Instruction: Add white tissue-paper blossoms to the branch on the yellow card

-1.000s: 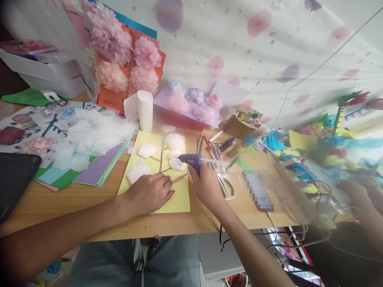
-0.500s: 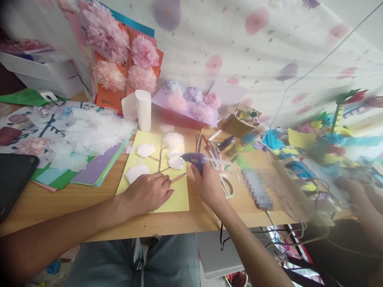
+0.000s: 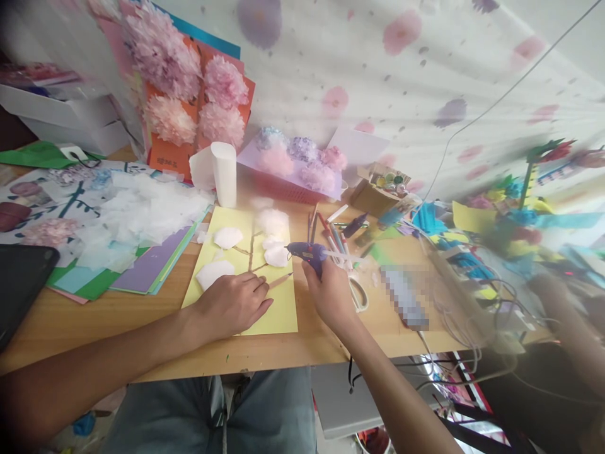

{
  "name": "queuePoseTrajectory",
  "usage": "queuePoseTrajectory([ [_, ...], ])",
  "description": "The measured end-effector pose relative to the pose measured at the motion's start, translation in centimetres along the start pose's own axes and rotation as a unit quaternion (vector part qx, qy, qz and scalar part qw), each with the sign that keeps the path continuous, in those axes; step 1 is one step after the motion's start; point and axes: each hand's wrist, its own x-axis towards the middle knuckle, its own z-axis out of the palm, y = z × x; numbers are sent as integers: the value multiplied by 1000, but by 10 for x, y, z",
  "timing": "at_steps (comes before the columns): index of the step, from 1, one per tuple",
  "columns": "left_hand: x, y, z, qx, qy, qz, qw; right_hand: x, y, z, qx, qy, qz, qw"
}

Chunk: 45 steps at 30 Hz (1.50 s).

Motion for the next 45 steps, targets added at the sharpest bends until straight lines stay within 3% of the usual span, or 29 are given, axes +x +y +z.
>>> queuePoseTrajectory([
  [10, 1, 0, -1, -8, -23, 3, 1000, 0, -23, 8, 1, -32, -20, 999],
  [17, 1, 0, -1, -3, -38, 17, 999, -1, -20, 13, -21, -49, -24, 998],
  [28, 1, 0, -3, -6, -47, 18, 999, 2, -19, 7, -12, -25, -23, 999],
  [45, 0, 0, 1, 1, -25, 19, 1000, -3, -20, 19, -81, -29, -30, 996],
])
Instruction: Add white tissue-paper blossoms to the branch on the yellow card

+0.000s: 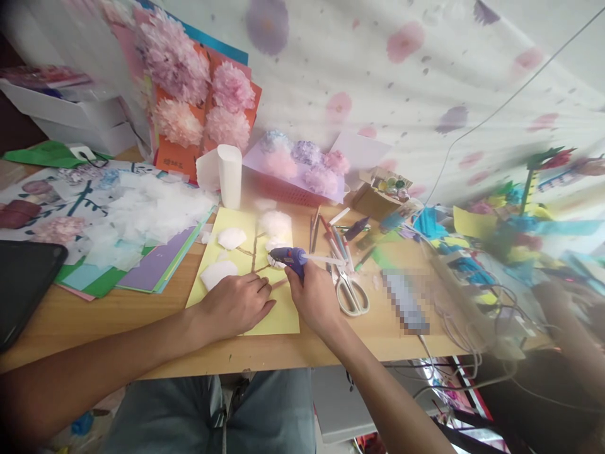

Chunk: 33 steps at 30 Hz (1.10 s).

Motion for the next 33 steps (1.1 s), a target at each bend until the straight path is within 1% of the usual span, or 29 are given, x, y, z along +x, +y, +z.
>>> queuePoseTrajectory([
  [6, 0, 0, 1, -5, 0, -1, 1000, 4, 3, -1, 17, 17, 1, 1000],
  [12, 0, 1, 0, -12, -4, -13, 1000, 2, 8, -6, 9, 27, 19, 999],
  [16, 1, 1, -2, -10, -11, -9, 1000, 3, 14, -7, 25, 42, 19, 999],
  [19, 1, 1, -4, -4, -4, -12, 1000, 4, 18, -8, 44, 55, 24, 997],
  [24, 0, 1, -5, -7, -3, -20, 1000, 5, 23, -8, 57, 55, 26, 997],
  [29, 1, 1, -5, -7, -5, -24, 1000, 3, 27, -11, 67, 59, 63, 994],
  [33, 0, 1, -5, -8, -5, -26, 1000, -5, 27, -24, 112, 48, 144, 982],
])
